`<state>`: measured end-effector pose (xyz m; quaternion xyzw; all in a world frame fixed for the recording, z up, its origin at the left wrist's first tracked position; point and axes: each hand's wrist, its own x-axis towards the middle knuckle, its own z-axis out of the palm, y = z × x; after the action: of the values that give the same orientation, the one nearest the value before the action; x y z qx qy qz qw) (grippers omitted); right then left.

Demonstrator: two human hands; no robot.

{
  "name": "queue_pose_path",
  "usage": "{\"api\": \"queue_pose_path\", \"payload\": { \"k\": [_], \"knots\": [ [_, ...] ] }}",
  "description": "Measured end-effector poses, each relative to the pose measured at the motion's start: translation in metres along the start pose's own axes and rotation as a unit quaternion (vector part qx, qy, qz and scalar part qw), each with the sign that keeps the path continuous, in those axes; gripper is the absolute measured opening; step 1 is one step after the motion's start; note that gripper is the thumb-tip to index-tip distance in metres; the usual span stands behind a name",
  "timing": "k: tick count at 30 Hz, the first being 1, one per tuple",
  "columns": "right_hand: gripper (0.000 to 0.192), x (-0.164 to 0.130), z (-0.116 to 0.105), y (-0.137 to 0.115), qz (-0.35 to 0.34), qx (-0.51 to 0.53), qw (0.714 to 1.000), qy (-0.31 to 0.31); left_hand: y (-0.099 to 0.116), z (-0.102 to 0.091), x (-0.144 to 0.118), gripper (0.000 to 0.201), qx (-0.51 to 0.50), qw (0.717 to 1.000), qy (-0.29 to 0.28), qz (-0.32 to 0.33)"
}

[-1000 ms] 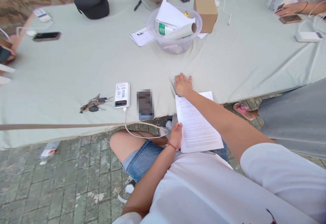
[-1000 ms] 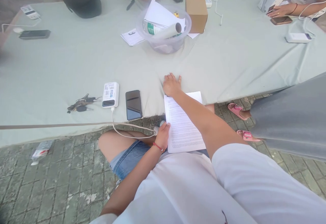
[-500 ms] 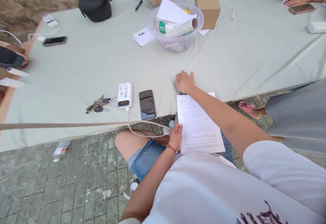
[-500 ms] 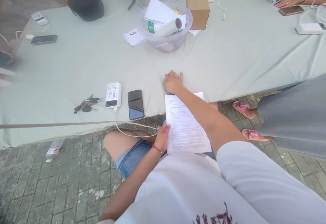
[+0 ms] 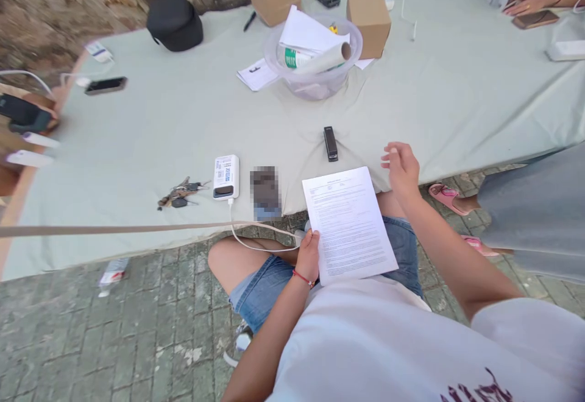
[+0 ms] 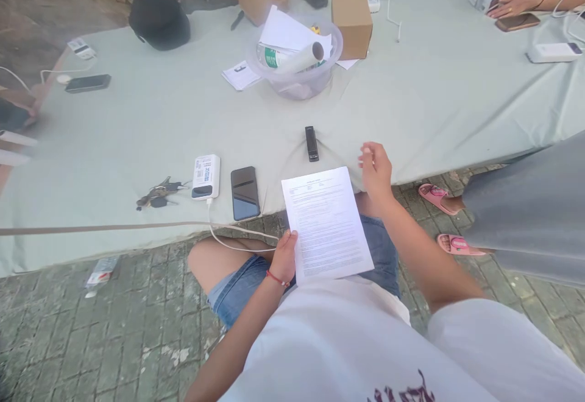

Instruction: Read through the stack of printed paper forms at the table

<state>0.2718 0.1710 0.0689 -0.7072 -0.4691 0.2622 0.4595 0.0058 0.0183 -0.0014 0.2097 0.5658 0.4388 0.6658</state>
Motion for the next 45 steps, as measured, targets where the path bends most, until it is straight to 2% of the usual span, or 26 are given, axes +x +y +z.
{"api": "queue_pose_path", "payload": {
  "k": [2, 4, 6, 8, 10, 13, 15, 17, 20, 22, 24, 26, 30, 32, 35, 40, 45],
  "knots": [
    [0.051, -0.058, -0.028, 0.026, 0.082, 0.039, 0.995, -0.033, -0.001, -0.007, -0.002, 0.053, -0.006, 1.000, -0.008, -0.005],
    [0.048, -0.108, -0.045, 0.046, 0.159, 0.068, 0.979, -0.104, -0.001, -0.012, -0.004, 0.054, -0.006, 1.000, -0.007, -0.007],
    [0.044, -0.144, -0.050, 0.057, 0.206, 0.083, 0.960, -0.173, -0.001, -0.014, -0.005, 0.055, -0.006, 1.000, -0.001, -0.010],
    [0.043, -0.162, -0.046, 0.065, 0.219, 0.106, 0.942, -0.232, -0.001, -0.011, -0.003, 0.057, -0.014, 1.000, 0.001, -0.014],
    [0.048, -0.165, -0.038, 0.072, 0.250, 0.144, 0.922, -0.257, 0.000, -0.006, -0.001, 0.057, -0.035, 0.999, -0.003, -0.020],
    [0.056, -0.161, -0.030, 0.085, 0.309, 0.217, 0.890, -0.257, 0.003, 0.001, -0.004, 0.056, -0.080, 0.996, -0.011, -0.031],
    [0.056, -0.161, -0.029, 0.093, 0.323, 0.250, 0.876, -0.256, 0.004, 0.001, -0.009, 0.054, -0.111, 0.993, -0.021, -0.043],
    [0.054, -0.164, -0.029, 0.098, 0.321, 0.262, 0.876, -0.247, 0.002, -0.003, -0.017, 0.051, -0.142, 0.986, -0.035, -0.077],
    [0.052, -0.170, -0.029, 0.100, 0.307, 0.257, 0.885, -0.236, -0.004, -0.012, -0.026, 0.051, -0.172, 0.966, -0.068, -0.182],
    [0.052, -0.172, -0.027, 0.100, 0.294, 0.254, 0.891, -0.235, -0.007, -0.015, -0.028, 0.050, -0.163, 0.956, -0.087, -0.228],
    [0.052, -0.172, -0.025, 0.098, 0.278, 0.253, 0.897, -0.232, -0.009, -0.014, -0.028, 0.049, -0.140, 0.961, -0.092, -0.221],
    [0.052, -0.171, -0.024, 0.097, 0.269, 0.245, 0.906, -0.218, -0.009, -0.011, -0.026, 0.050, -0.115, 0.973, -0.083, -0.184],
    [0.052, -0.170, -0.025, 0.094, 0.287, 0.203, 0.920, -0.176, -0.009, -0.004, -0.022, 0.058, -0.075, 0.991, -0.032, -0.109],
    [0.055, -0.169, -0.025, 0.092, 0.291, 0.205, 0.916, -0.185, -0.010, -0.005, -0.021, 0.062, -0.073, 0.993, -0.003, -0.091],
    [0.059, -0.168, -0.025, 0.090, 0.288, 0.228, 0.906, -0.209, -0.012, -0.010, -0.020, 0.062, -0.110, 0.988, 0.006, -0.108],
    [0.053, -0.165, -0.024, 0.092, 0.302, 0.236, 0.902, -0.198, -0.014, -0.016, -0.018, 0.055, -0.202, 0.964, -0.026, -0.172],
    [0.048, -0.156, -0.029, 0.094, 0.284, 0.205, 0.923, -0.162, -0.016, -0.016, -0.018, 0.049, -0.172, 0.976, -0.010, -0.131]
  ]
}}
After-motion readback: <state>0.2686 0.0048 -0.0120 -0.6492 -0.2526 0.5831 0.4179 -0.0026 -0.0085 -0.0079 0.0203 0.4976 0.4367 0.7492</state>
